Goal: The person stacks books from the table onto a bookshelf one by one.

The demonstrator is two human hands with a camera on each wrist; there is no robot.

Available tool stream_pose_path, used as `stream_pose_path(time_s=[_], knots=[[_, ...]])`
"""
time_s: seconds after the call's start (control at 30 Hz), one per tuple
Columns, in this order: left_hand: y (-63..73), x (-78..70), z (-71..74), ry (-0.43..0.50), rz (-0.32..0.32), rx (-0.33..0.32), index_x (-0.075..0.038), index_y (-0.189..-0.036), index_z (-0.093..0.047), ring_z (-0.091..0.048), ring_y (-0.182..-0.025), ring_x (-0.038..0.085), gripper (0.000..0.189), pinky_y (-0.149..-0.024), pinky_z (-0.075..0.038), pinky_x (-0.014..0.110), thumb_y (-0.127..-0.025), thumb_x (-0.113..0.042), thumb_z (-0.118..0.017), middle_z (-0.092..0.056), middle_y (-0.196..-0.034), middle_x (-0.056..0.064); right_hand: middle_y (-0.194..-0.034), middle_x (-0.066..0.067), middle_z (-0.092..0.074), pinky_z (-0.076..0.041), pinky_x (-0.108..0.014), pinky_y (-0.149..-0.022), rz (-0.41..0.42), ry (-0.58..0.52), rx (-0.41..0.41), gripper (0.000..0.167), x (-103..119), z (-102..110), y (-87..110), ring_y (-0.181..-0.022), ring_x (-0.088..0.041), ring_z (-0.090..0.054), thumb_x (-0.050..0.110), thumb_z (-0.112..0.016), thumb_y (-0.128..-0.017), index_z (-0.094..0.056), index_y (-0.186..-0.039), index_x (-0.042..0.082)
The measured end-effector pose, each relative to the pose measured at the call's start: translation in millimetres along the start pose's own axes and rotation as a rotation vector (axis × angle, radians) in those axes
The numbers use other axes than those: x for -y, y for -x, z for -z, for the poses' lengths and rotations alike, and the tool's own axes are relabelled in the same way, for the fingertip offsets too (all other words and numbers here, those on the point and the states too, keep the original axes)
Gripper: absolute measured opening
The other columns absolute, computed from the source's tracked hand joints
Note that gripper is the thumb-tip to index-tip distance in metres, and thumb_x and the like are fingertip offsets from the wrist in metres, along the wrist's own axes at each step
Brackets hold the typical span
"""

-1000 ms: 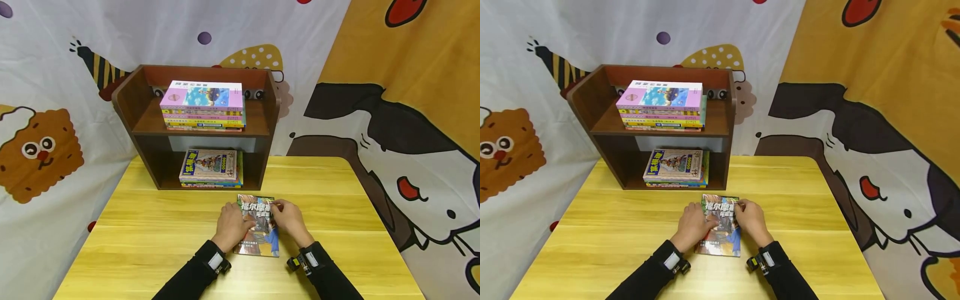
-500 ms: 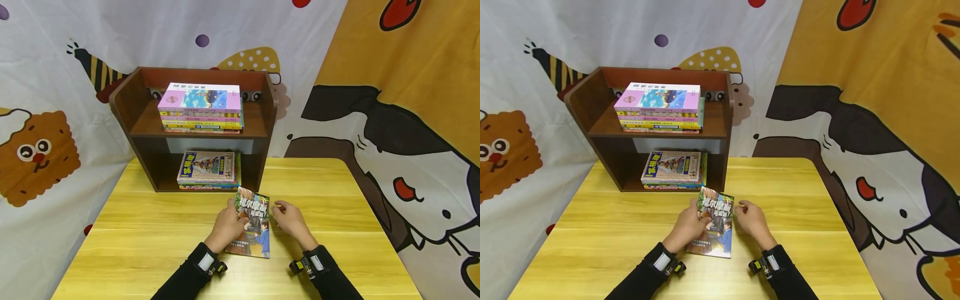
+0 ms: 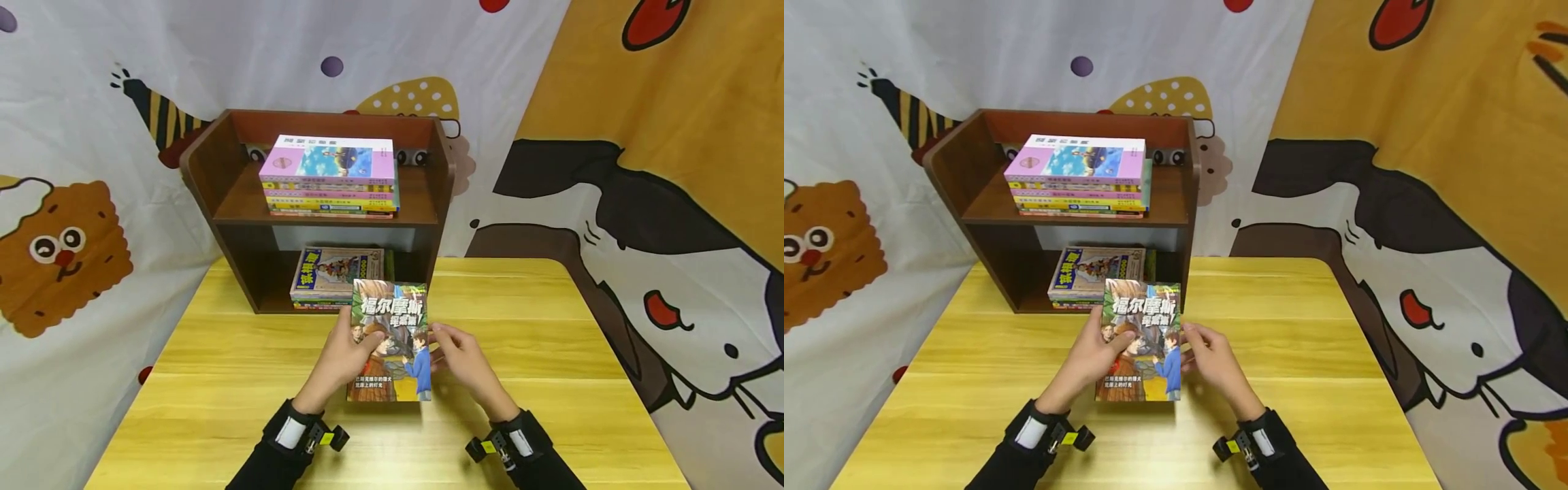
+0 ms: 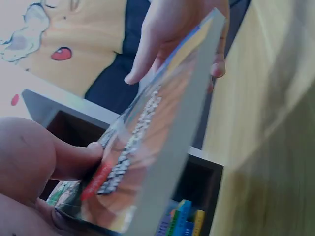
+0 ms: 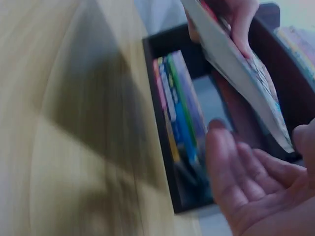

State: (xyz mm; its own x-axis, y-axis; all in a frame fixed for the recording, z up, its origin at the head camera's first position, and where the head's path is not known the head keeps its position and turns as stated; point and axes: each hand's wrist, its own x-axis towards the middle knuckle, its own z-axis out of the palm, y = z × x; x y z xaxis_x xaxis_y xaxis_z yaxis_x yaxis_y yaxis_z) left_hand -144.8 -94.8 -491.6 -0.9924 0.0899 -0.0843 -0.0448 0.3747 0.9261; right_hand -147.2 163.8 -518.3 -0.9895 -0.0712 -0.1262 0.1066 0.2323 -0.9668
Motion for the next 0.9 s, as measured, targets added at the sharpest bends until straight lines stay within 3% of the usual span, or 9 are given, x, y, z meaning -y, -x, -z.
stream_pose_path(time_s=[0.1, 0.3, 0.57, 0.63, 0.67, 0.73, 0.77, 0.83, 0.9], knots=[[1.8, -3.7, 4.8, 0.028, -0.038, -0.021, -0.004, -0.177, -0.011, -0.02, -0.169, 0.05, 0.096, -0.134, -0.02, 0.071, -0.108, -0.032, -0.072, -0.015, -0.183, 0.028, -0.118, -0.02, -0.075, -0.068, -0.042, -0.079, 0.018, -0.068, 0.03, 0.05, 8.9, -10.6, 7.3, -0.083, -0.021, -0.076, 0.038, -0.052, -0.119, -0.065, -0.15, 0.002], [4.1, -0.4, 3.6, 0.075, -0.04, -0.033, -0.003, -0.177, -0.006, -0.015, -0.171, 0.048, 0.1, -0.136, -0.015, 0.068, -0.108, -0.028, -0.072, -0.009, -0.184, 0.027, -0.077, -0.002, -0.064, -0.055, -0.028, -0.054, -0.004, -0.168, 0.113, 0.038, 10.7, -30.6, 16.1, -0.056, -0.014, -0.06, 0.036, -0.056, -0.118, -0.058, -0.141, 0.007], [3.1, 11.4, -2.5, 0.108, -0.013, 0.0, 0.0, -0.176, -0.004, -0.016, -0.169, 0.051, 0.103, -0.134, -0.016, 0.071, -0.108, -0.033, -0.073, -0.01, -0.183, 0.03, -0.074, 0.0, -0.058, -0.044, -0.024, -0.048, 0.039, -0.182, 0.044, 0.021, -3.8, -45.9, 14.7, -0.055, -0.009, -0.052, 0.021, -0.055, -0.117, -0.056, -0.126, 0.001], [2.4, 13.3, -1.4, 0.11, -0.012, 0.018, -0.002, -0.177, -0.009, -0.019, -0.169, 0.05, 0.1, -0.134, -0.019, 0.072, -0.107, -0.035, -0.073, -0.014, -0.183, 0.029, -0.074, 0.0, -0.058, -0.043, -0.024, -0.049, 0.051, -0.175, 0.038, 0.021, -6.3, -46.1, 13.7, -0.056, -0.009, -0.053, 0.019, -0.056, -0.117, -0.056, -0.125, 0.0], [1.5, 14.3, -0.5, 0.105, -0.017, 0.025, -0.003, -0.175, -0.016, -0.029, -0.166, 0.049, 0.095, -0.133, -0.025, 0.071, -0.107, -0.036, -0.073, -0.025, -0.18, 0.029, -0.073, 0.001, -0.057, -0.042, -0.023, -0.048, 0.054, -0.167, 0.034, 0.021, -7.2, -45.3, 13.2, -0.054, -0.008, -0.051, 0.019, -0.056, -0.117, -0.056, -0.125, 0.0], [-0.5, 15.6, 3.0, 0.078, -0.03, 0.043, -0.005, -0.165, -0.034, -0.063, -0.138, 0.043, 0.076, -0.116, -0.052, 0.062, -0.108, -0.039, -0.072, -0.06, -0.151, 0.028, -0.07, 0.002, -0.056, -0.041, -0.023, -0.047, 0.062, -0.142, 0.03, 0.022, -7.8, -42.1, 12.0, -0.052, -0.008, -0.05, 0.021, -0.056, -0.117, -0.058, -0.127, 0.001], [-1.6, 16.1, 5.6, 0.066, -0.028, 0.052, -0.005, -0.159, -0.04, -0.072, -0.116, 0.037, 0.068, -0.1, -0.061, 0.054, -0.109, -0.04, -0.071, -0.068, -0.131, 0.023, -0.07, 0.002, -0.058, -0.042, -0.024, -0.047, 0.064, -0.134, 0.031, 0.024, -6.7, -39.4, 11.2, -0.052, -0.009, -0.052, 0.021, -0.056, -0.117, -0.059, -0.129, 0.001], [-4.6, 16.4, 12.2, 0.06, -0.017, 0.067, -0.006, -0.154, -0.042, -0.069, -0.08, 0.025, 0.063, -0.072, -0.06, 0.041, -0.11, -0.043, -0.069, -0.069, -0.101, 0.014, -0.07, 0.003, -0.063, -0.045, -0.024, -0.048, 0.071, -0.119, 0.041, 0.026, -4.5, -32.1, 7.6, -0.053, -0.009, -0.056, 0.022, -0.056, -0.117, -0.061, -0.133, 0.002], [-7.9, 16.9, 20.2, 0.079, -0.014, 0.074, -0.007, -0.158, -0.038, -0.062, -0.063, 0.018, 0.069, -0.058, -0.055, 0.035, -0.109, -0.043, -0.07, -0.07, -0.093, 0.014, -0.075, 0.002, -0.069, -0.052, -0.025, -0.052, 0.083, -0.114, 0.079, 0.029, -0.1, -21.9, 2.6, -0.058, -0.01, -0.064, 0.023, -0.057, -0.117, -0.062, -0.137, 0.002]])
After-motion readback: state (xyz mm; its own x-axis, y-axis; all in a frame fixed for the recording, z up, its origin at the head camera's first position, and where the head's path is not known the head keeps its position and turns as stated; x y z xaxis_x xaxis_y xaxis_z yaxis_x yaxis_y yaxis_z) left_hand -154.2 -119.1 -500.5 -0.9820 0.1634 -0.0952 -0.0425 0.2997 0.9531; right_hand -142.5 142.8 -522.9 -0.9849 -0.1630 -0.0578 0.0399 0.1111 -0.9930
